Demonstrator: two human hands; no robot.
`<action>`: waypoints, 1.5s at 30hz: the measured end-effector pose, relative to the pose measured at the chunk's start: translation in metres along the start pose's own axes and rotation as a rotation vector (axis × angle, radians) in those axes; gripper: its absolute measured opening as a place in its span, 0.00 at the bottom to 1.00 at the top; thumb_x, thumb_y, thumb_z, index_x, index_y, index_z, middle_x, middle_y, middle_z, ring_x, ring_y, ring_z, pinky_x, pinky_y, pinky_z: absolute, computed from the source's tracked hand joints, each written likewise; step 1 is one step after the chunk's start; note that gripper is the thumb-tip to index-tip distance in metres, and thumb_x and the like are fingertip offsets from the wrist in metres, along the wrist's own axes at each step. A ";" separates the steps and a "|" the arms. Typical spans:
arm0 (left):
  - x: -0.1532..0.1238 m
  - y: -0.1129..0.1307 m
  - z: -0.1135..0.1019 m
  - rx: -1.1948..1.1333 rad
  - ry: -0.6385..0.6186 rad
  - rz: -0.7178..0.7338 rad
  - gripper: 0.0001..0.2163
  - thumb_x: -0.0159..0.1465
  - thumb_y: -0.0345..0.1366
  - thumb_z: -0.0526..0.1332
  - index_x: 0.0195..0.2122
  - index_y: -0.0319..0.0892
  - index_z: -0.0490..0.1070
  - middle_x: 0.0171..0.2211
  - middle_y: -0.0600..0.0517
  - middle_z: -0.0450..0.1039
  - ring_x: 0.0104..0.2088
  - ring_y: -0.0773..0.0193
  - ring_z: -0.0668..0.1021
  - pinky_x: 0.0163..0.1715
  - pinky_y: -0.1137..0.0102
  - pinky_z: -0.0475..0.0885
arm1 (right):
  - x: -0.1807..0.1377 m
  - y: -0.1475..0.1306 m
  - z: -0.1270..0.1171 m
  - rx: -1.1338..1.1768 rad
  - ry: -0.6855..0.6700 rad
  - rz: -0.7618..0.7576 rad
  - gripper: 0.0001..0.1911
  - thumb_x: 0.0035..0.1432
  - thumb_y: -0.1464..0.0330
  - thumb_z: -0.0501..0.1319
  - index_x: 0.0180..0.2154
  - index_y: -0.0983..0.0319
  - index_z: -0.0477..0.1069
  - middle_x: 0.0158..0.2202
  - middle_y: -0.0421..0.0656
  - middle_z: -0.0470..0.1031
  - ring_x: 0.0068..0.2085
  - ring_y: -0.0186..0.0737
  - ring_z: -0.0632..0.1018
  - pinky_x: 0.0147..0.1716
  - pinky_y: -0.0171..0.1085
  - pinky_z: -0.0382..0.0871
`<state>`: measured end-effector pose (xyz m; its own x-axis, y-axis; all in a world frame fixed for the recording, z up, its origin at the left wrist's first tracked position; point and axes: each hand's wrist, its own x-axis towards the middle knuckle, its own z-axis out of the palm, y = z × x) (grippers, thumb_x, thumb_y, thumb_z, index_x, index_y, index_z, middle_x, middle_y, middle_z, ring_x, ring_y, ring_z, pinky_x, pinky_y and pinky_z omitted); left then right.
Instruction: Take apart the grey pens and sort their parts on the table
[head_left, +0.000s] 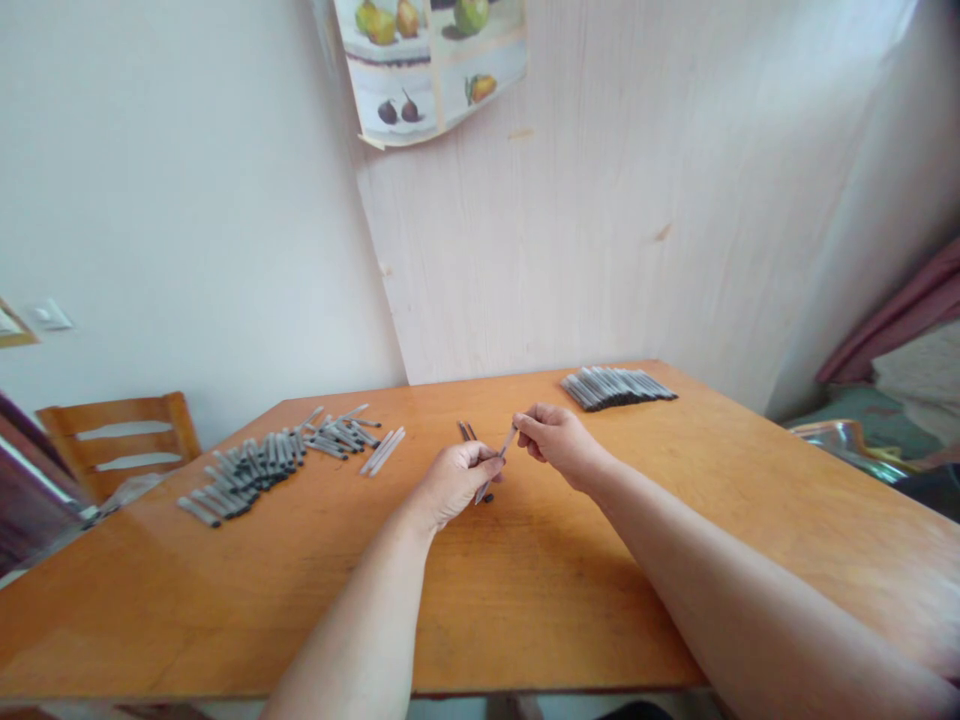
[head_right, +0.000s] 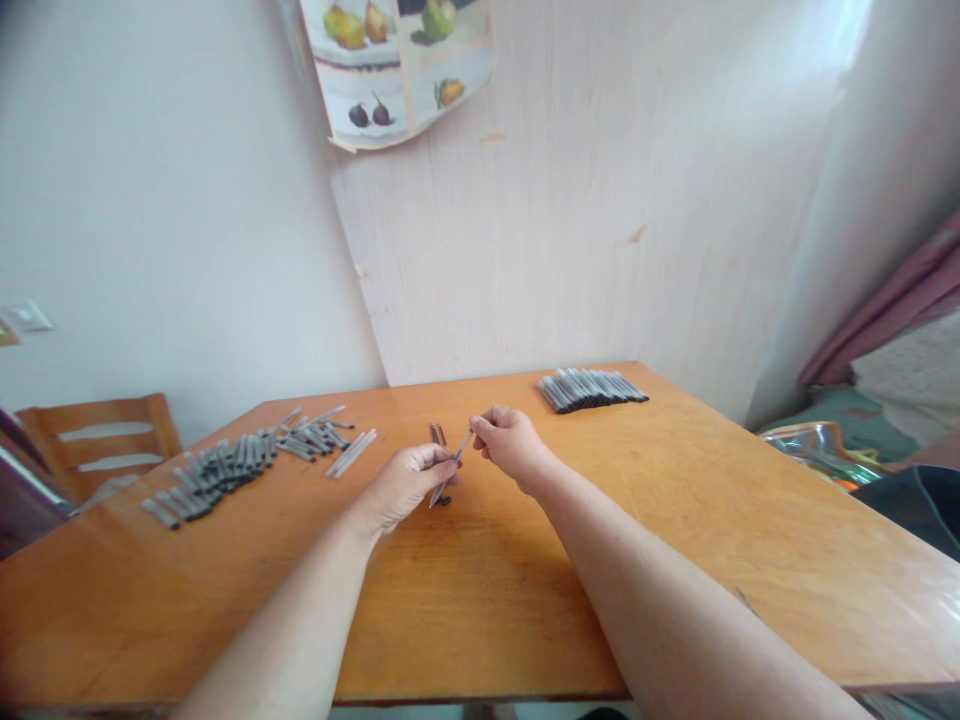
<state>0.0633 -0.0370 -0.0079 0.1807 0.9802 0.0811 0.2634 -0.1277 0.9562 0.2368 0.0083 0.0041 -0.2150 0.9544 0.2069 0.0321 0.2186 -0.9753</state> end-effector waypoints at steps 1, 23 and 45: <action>0.000 0.000 -0.001 -0.004 0.007 0.003 0.13 0.56 0.44 0.64 0.34 0.38 0.71 0.27 0.51 0.73 0.26 0.68 0.71 0.27 0.73 0.62 | 0.000 0.000 -0.002 0.006 -0.017 0.003 0.15 0.56 0.58 0.58 0.27 0.63 0.65 0.22 0.40 0.70 0.18 0.27 0.65 0.16 0.30 0.55; 0.014 -0.014 -0.028 -0.227 0.387 0.047 0.17 0.54 0.48 0.64 0.36 0.39 0.72 0.33 0.48 0.77 0.27 0.69 0.71 0.24 0.75 0.58 | 0.027 0.021 -0.073 -0.837 0.183 0.080 0.06 0.47 0.71 0.59 0.25 0.64 0.74 0.23 0.45 0.74 0.26 0.37 0.72 0.23 0.33 0.57; 0.018 -0.021 -0.031 -0.300 0.381 0.052 0.16 0.53 0.46 0.65 0.36 0.40 0.71 0.31 0.49 0.77 0.27 0.70 0.73 0.22 0.76 0.56 | 0.017 0.012 -0.079 -0.991 -0.188 0.344 0.08 0.43 0.74 0.62 0.15 0.64 0.68 0.15 0.44 0.70 0.20 0.36 0.71 0.21 0.33 0.58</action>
<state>0.0313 -0.0121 -0.0179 -0.1886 0.9664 0.1744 -0.0319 -0.1836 0.9825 0.3104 0.0432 0.0019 -0.1873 0.9682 -0.1657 0.8817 0.0914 -0.4628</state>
